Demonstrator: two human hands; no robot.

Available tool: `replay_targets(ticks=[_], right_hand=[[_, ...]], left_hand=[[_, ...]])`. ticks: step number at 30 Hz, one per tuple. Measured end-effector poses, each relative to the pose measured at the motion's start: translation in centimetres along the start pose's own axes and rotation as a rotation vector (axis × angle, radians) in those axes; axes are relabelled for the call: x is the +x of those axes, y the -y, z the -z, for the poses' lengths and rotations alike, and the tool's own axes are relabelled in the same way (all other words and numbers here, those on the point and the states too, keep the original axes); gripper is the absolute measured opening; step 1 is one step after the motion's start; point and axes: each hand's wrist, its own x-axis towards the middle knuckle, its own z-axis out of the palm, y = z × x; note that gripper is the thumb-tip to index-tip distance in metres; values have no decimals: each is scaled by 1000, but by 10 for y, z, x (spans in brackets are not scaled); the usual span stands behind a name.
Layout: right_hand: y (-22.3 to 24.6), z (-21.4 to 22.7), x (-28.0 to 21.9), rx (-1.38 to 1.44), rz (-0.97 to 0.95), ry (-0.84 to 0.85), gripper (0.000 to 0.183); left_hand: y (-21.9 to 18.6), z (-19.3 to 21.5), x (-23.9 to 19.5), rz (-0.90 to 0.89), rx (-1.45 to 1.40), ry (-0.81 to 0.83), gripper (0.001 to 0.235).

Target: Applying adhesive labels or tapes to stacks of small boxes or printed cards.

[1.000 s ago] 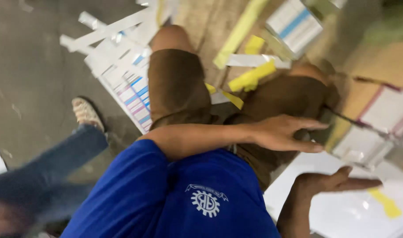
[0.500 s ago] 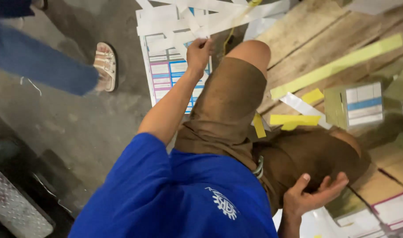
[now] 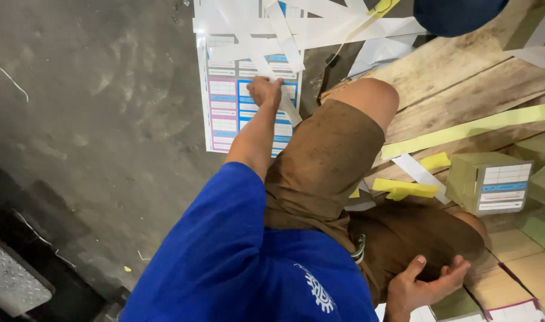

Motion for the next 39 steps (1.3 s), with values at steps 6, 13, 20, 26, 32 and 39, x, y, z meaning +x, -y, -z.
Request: replay_targets(ticks=[6,13,20,26,32,39], right_hand=[[10,0,4,-13,53,-37,68],[4,1,-1,-6,-16,-84,60],[-14,0,1,0,-68,-113,59],[-15,5,2,82,-74,-145,55],[-17,14,1,149,-75,-143,56],[-16,13,0,81,11,-118,58]], left_hand=[[14,-40,25,44,-110,-39,60],[42,-69,62,-59,94,-134,80],[44,-53,59,-9,-50,-76,94],[67,-33,79,-248,-187,140,46],[7,71,-14,-336,-610,331,46],[-40,210,-169,-691,-541,648,51]])
